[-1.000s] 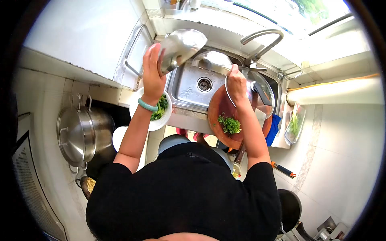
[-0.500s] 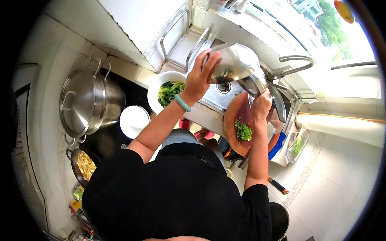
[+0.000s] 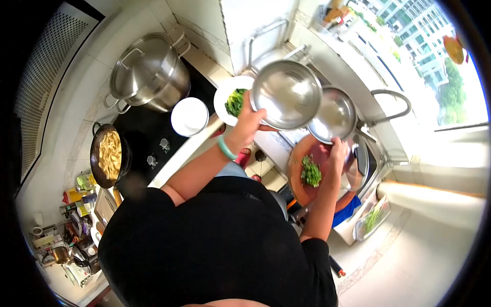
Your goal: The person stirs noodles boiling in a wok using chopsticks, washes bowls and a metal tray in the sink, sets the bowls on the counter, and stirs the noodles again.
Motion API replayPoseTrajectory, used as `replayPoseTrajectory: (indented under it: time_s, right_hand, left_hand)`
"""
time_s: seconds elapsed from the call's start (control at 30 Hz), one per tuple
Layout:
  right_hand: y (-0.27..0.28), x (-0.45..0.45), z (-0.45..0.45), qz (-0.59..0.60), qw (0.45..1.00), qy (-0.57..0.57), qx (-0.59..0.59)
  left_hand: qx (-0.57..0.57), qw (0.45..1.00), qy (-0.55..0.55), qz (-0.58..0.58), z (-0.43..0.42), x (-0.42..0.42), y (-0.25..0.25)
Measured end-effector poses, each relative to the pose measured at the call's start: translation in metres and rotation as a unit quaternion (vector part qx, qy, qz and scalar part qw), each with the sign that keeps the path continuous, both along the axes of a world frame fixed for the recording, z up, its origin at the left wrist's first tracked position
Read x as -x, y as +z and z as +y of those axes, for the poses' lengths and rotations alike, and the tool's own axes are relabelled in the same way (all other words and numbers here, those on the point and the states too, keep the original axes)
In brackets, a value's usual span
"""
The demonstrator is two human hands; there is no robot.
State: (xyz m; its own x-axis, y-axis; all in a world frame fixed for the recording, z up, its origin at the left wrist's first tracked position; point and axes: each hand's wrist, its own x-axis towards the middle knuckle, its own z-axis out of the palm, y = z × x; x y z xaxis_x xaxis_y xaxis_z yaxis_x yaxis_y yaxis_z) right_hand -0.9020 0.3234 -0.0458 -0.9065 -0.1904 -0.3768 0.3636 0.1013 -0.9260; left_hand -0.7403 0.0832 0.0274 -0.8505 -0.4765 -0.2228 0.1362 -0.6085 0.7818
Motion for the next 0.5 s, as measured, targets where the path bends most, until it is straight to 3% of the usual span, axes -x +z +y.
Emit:
replayPoseTrajectory:
  time_s: [0.03,0.1,0.2,0.27,0.37,0.43,0.5]
  right_hand:
    - [0.008,-0.01,-0.001,-0.006,1.0,0.01,-0.027]
    - [-0.004,-0.018,0.001,-0.08,0.996,-0.01,0.032]
    - [0.005,-0.035,-0.001,-0.156,0.984,0.074,0.034]
    - [-0.017,-0.041,-0.007,-0.139,0.985,0.088,0.056]
    - [-0.037,-0.056,-0.014,-0.158,0.977,0.125,0.065]
    - [-0.045,-0.068,-0.017,-0.166,0.97,0.161,0.079]
    - [-0.039,-0.087,-0.019,-0.151,0.974,0.136,0.101]
  left_hand:
    - [-0.015,1.0,0.019,-0.001,0.004,-0.011,-0.007]
    - [-0.049,0.998,0.02,-0.041,0.007,-0.038,-0.009]
    - [-0.085,0.995,0.035,-0.047,0.018,-0.08,-0.017]
    - [-0.162,0.985,0.019,-0.053,0.022,-0.106,-0.036]
    - [-0.177,0.98,0.061,-0.062,0.034,-0.138,-0.07]
    - [-0.197,0.973,0.084,-0.091,0.044,-0.155,-0.06]
    - [-0.27,0.96,0.043,-0.062,0.04,-0.174,-0.097]
